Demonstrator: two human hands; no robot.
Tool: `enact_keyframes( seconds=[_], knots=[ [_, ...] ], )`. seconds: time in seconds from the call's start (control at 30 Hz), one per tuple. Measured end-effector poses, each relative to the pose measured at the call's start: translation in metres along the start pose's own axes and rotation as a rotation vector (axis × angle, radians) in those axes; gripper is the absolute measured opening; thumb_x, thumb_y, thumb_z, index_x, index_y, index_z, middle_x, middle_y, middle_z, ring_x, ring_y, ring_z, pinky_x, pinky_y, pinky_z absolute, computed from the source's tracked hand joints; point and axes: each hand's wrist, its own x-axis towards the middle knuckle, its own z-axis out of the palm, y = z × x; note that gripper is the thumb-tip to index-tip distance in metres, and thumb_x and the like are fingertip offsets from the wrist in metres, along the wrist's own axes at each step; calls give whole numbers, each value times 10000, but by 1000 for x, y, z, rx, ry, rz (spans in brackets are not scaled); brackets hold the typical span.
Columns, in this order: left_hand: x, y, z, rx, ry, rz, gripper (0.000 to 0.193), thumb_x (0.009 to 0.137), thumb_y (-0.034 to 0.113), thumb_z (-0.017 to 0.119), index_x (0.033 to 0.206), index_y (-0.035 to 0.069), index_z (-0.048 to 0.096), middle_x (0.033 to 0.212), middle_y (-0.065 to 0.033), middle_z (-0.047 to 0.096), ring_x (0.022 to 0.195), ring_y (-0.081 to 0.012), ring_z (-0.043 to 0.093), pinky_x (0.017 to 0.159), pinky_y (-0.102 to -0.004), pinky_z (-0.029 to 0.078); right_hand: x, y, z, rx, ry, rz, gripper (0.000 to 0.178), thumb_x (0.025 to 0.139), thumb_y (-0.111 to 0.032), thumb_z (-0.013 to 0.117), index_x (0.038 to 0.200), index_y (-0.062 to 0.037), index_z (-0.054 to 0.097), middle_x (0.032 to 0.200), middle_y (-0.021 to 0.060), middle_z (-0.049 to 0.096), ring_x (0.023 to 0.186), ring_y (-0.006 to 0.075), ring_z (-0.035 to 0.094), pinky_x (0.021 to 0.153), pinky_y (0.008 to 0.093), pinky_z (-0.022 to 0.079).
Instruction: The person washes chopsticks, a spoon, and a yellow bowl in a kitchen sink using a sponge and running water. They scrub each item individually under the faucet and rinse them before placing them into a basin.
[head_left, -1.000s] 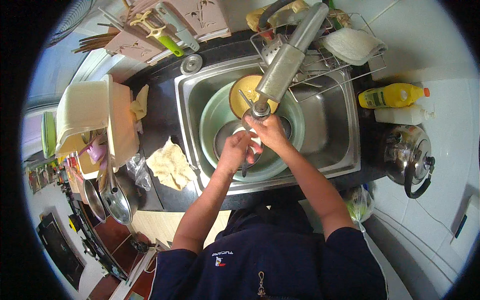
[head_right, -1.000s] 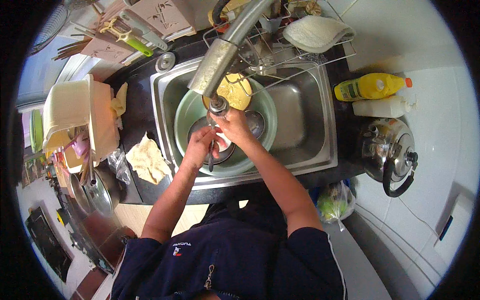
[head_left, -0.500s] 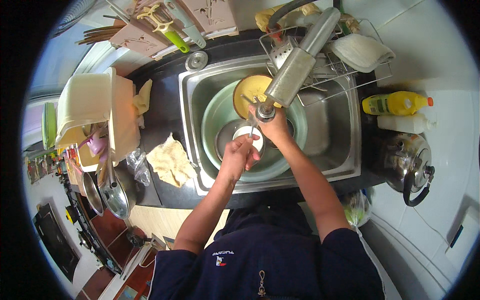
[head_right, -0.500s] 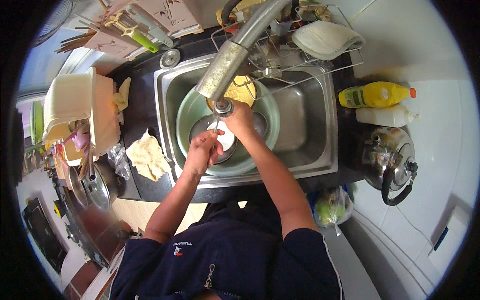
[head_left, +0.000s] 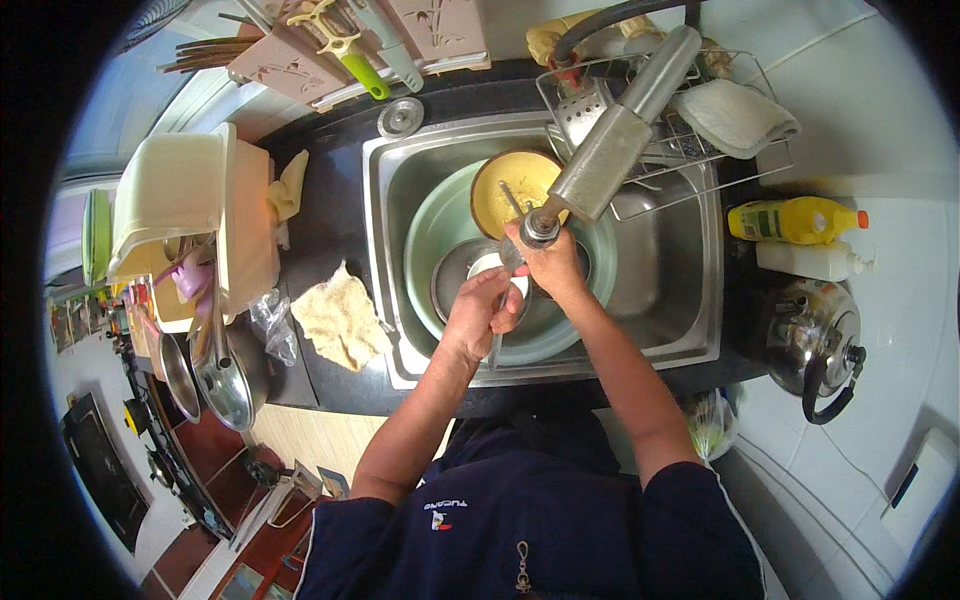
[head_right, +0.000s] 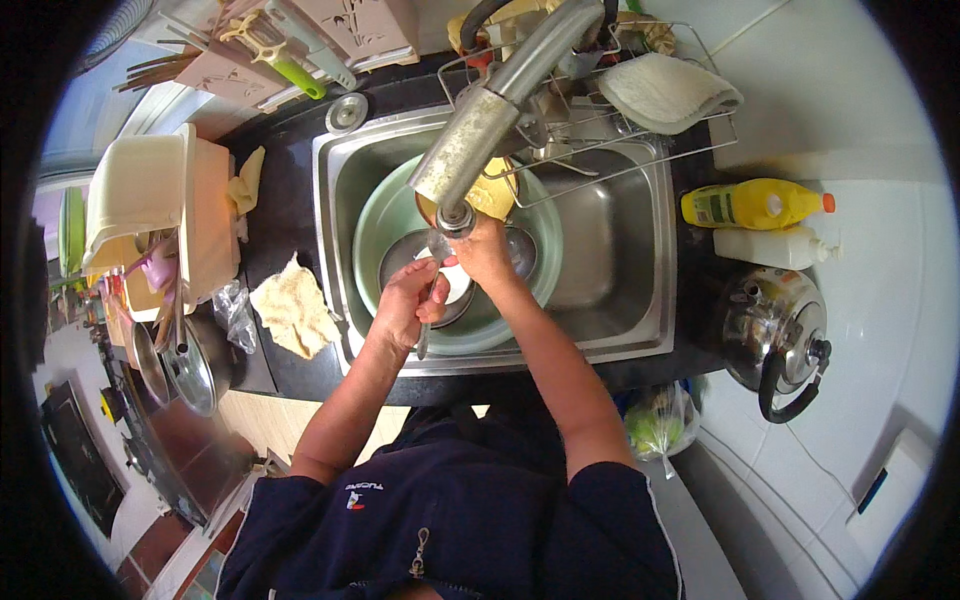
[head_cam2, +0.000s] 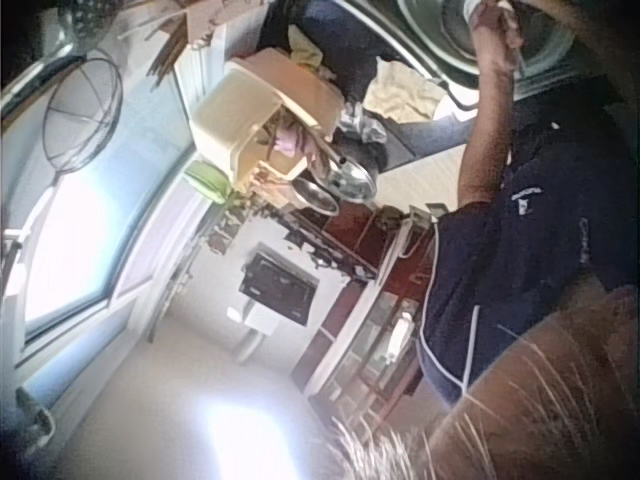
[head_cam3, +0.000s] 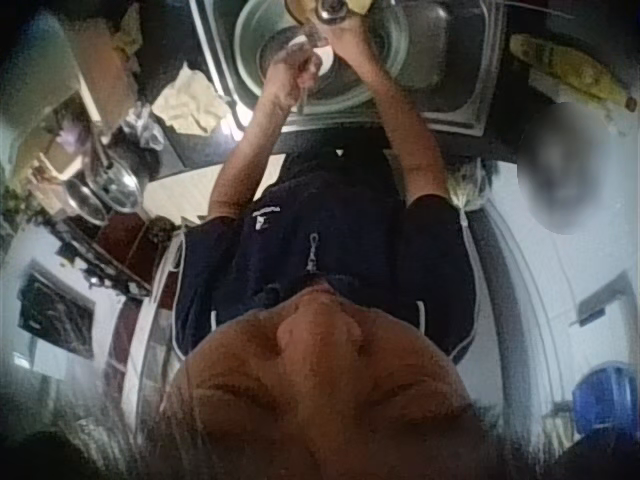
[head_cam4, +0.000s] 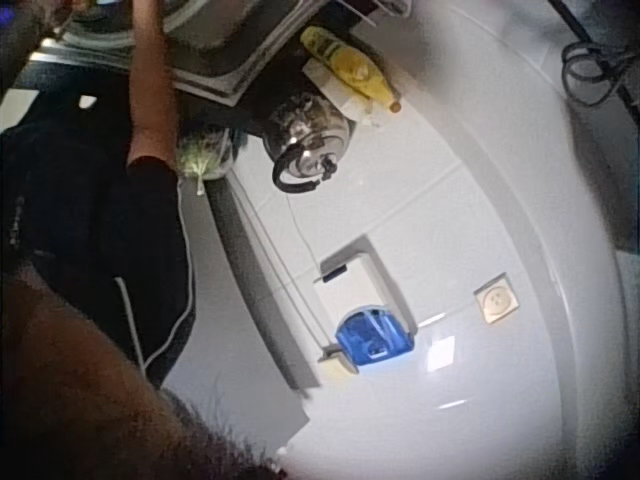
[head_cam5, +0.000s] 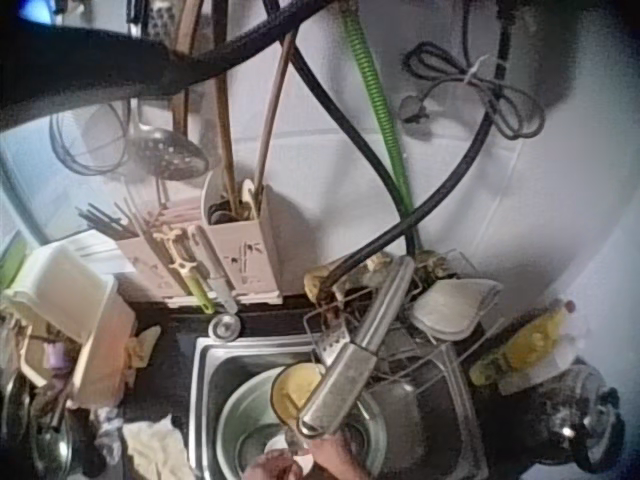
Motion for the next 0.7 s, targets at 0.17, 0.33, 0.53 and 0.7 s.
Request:
enact_keyframes(
  seconds=[0.17, 0.33, 0.53, 0.7],
  knots=[
    [11, -9, -17, -20, 14, 54, 215, 923, 220, 461, 897, 36, 569, 577, 0, 462, 403, -63, 324, 367, -203, 227, 1, 16, -9, 186, -121, -38, 286, 907, -287, 489, 1029, -51, 593, 801, 39, 634, 519, 45, 443, 407, 191, 320],
    [30, -17, -28, 168, 218, 378, 126, 885, 155, 536, 806, 63, 571, 619, 25, 480, 465, -53, 368, 435, -197, 281, 3, 11, -14, -188, -38, 16, 308, 902, -348, 465, 1001, -99, 616, 809, 74, 645, 541, 102, 459, 468, 254, 350],
    [24, 36, -33, 113, 279, 310, 264, 882, 316, 521, 835, 59, 550, 673, -1, 534, 485, -52, 354, 442, -197, 269, -10, -7, -23, -1206, -219, -345, 243, 776, -324, 627, 852, -93, 632, 818, 127, 617, 824, 303, 596, 667, 416, 484],
    [27, 17, -38, 764, 298, 221, 368, 854, 372, 562, 769, 15, 537, 642, -35, 500, 528, -108, 385, 492, -266, 341, -3, -15, -7, -1366, -291, -647, 198, 664, -243, 653, 733, -71, 582, 796, 117, 602, 799, 294, 590, 749, 432, 455]
  ],
)
